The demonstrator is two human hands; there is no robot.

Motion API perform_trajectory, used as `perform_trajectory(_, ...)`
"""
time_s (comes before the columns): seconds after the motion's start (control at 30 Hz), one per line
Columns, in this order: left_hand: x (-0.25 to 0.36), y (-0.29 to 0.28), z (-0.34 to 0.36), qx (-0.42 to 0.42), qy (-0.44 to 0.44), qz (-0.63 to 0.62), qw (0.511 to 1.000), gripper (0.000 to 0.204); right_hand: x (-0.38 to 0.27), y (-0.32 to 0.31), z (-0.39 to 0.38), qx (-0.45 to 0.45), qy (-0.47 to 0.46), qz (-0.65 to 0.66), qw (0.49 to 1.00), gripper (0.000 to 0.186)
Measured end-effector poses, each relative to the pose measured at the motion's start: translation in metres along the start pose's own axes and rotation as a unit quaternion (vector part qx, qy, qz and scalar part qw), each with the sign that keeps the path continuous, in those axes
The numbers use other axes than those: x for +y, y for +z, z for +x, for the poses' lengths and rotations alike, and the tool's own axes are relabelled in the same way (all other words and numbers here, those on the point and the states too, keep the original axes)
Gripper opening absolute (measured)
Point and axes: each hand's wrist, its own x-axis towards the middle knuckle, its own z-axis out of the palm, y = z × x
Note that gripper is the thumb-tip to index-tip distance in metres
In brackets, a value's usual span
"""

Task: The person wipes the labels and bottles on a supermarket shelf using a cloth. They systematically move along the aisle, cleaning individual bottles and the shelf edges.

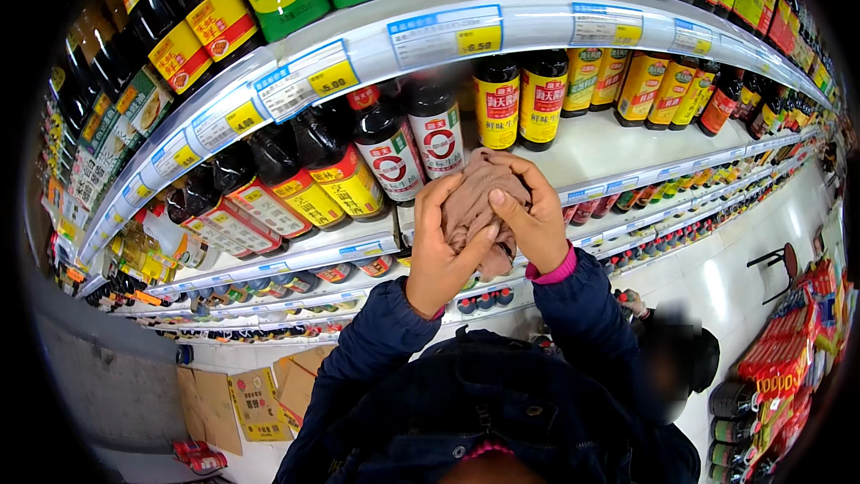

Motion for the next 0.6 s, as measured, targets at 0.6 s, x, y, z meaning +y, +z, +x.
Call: perform_trajectory(0.6, -0.034, 0.011, 0.020, -0.125, -0.146, -0.051, 0.980, 0.073, 0.042, -0.107, 0.092, 0.109, -0.066, -0.399, 0.908, 0.067)
